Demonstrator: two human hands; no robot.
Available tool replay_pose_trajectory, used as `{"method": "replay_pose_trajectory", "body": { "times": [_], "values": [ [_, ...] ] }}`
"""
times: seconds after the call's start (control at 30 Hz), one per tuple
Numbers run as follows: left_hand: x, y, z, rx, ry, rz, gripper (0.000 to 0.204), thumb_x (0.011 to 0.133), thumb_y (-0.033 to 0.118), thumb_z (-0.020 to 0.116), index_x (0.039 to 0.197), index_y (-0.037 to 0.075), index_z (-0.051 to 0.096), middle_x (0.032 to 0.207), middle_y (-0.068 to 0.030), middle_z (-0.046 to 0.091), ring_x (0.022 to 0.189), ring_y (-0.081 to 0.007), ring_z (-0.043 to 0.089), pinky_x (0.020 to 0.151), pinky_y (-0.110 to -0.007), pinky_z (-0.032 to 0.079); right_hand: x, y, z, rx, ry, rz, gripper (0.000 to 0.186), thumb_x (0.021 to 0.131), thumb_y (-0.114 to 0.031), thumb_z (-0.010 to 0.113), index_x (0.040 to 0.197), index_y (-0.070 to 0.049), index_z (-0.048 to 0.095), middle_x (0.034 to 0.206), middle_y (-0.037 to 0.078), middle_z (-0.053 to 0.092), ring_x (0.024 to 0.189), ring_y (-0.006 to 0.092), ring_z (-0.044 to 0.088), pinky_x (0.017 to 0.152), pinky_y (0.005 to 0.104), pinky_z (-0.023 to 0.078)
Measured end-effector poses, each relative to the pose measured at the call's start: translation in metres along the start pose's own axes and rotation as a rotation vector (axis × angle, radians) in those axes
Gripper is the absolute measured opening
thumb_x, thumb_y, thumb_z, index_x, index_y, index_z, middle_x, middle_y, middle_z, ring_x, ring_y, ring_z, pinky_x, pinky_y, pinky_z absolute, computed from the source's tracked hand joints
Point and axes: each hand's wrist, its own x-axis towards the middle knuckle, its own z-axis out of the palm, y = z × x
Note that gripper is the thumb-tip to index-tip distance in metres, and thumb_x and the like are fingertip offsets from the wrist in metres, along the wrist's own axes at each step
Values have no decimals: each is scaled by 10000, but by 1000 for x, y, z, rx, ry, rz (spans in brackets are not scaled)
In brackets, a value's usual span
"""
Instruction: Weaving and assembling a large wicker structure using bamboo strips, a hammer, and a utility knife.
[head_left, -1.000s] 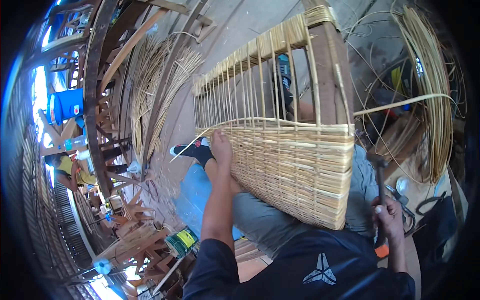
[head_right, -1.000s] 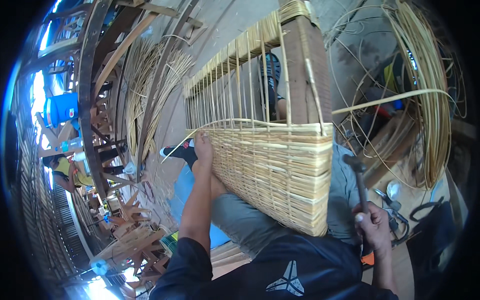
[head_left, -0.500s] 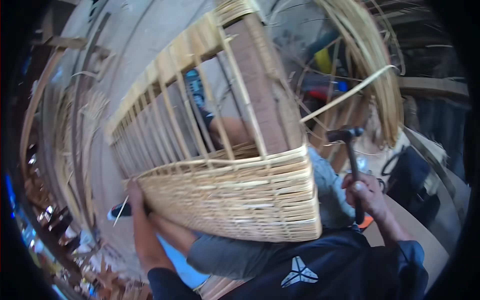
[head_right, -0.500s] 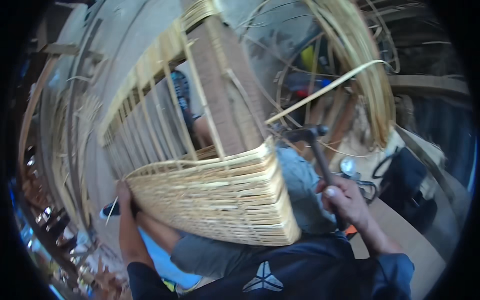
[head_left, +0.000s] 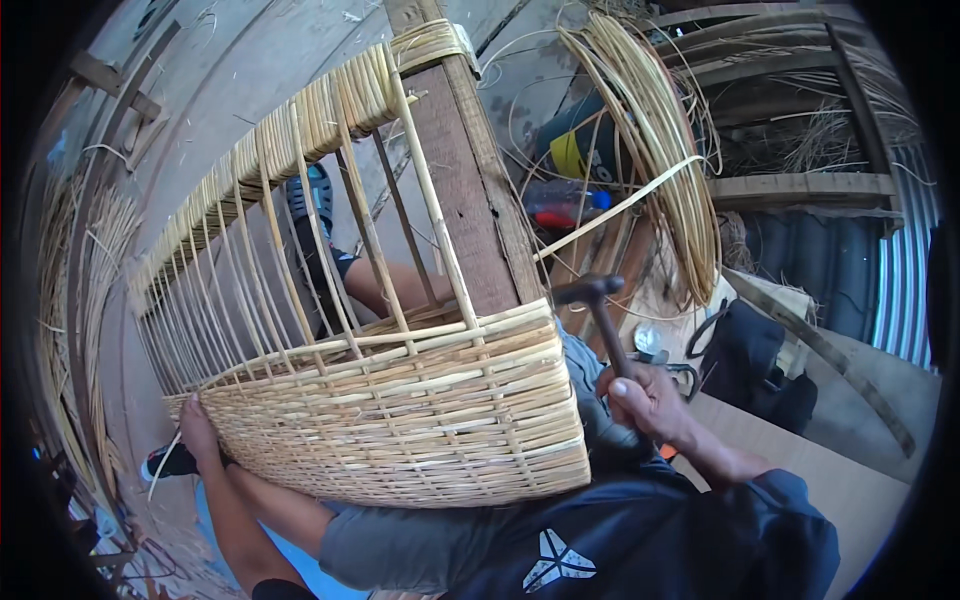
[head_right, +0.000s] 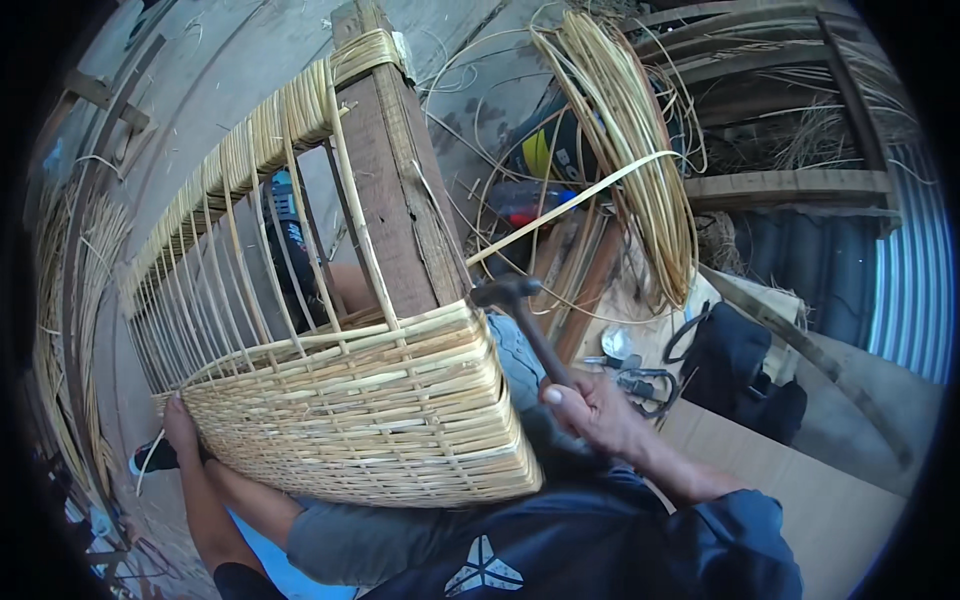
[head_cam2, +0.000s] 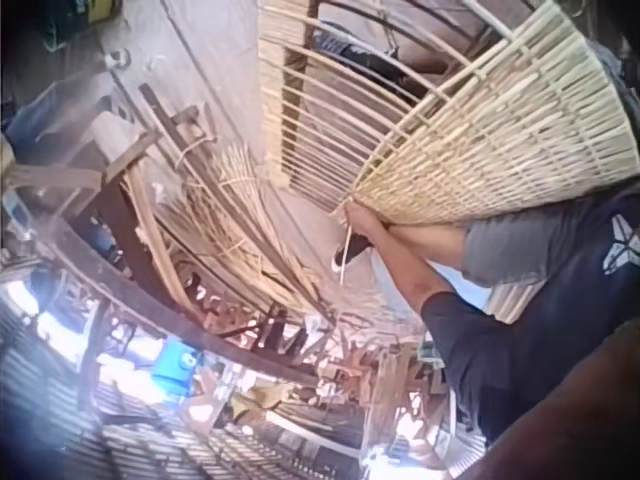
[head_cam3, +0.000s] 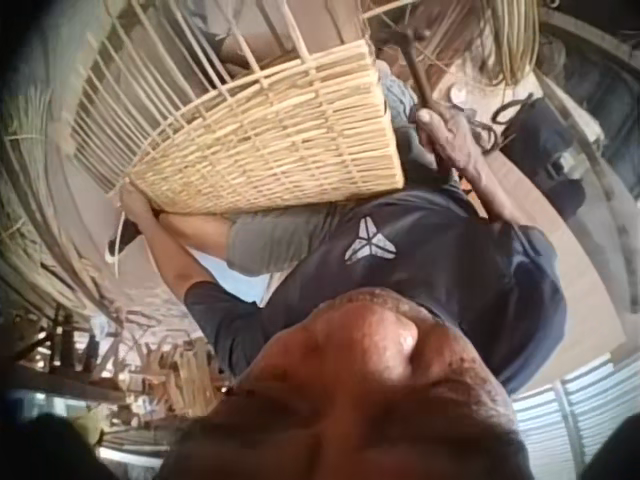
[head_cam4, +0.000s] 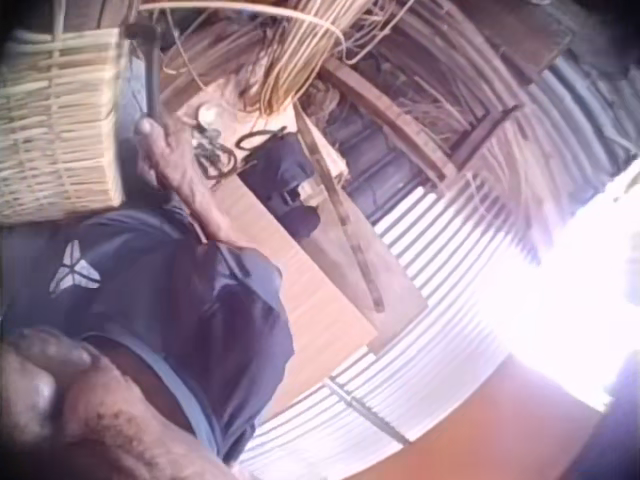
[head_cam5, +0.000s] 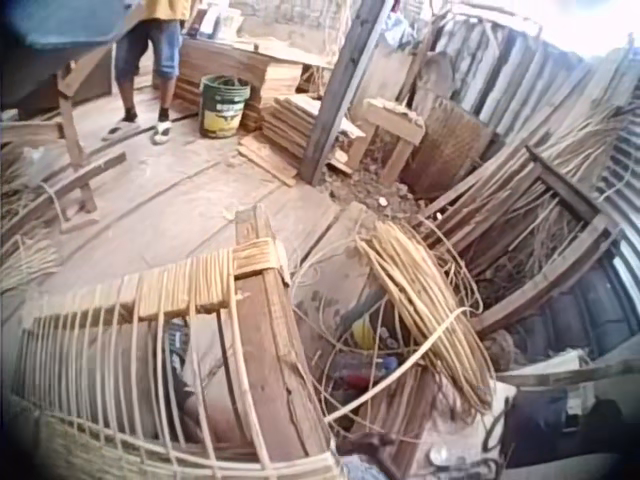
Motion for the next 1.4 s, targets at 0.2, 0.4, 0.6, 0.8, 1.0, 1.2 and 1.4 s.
{"method": "replay_pose_trajectory", "body": {
  "times": [0.2,0.4,0.6,0.8,1.0,1.2,1.4],
  "values": [
    [11,-17,4,58,-39,-15,469,969,386,327,1105,16,581,1017,-252,602,959,-421,566,813,-457,438,5,5,-9,145,263,-261,422,934,-373,441,872,32,540,514,29,489,445,88,451,435,235,362],
    [4,38,-34,360,-191,-297,400,934,317,408,1191,52,560,1179,-249,542,1062,-410,533,884,-479,429,5,45,-33,-145,172,-160,412,913,-428,495,841,-25,543,557,-24,454,497,63,429,461,231,339],
    [-46,290,-104,-47,332,505,342,884,190,523,1163,-8,538,1249,-222,479,1169,-373,446,1021,-415,325,-14,112,-74,-440,365,36,384,878,-360,557,776,7,511,586,133,466,548,250,447,534,380,377],
    [-170,476,-153,-241,276,875,328,887,239,538,1118,10,572,1289,-177,453,1223,-347,391,1031,-476,284,-56,206,-80,-560,442,109,299,825,-301,601,863,-11,536,875,223,578,823,384,559,699,466,437],
    [-217,515,-115,1,103,598,729,810,345,625,1393,62,290,1454,-219,219,1347,-410,207,1080,-531,191,-77,231,-80,-722,519,13,198,728,-169,665,823,-42,546,813,160,543,808,351,542,704,445,441],
    [-223,509,-94,-159,75,527,699,818,233,580,1412,62,253,1456,-228,216,1341,-441,191,1096,-496,181,-60,237,-95,-843,309,160,221,775,-210,603,918,-41,605,923,185,600,912,377,558,794,442,456],
    [-228,500,-100,-165,96,592,636,862,217,511,1408,21,250,1455,-235,223,1342,-420,205,1099,-485,173,-48,212,-113,-757,263,149,194,790,-157,565,953,-58,604,945,159,605,951,354,559,820,429,450]
  ]
}}
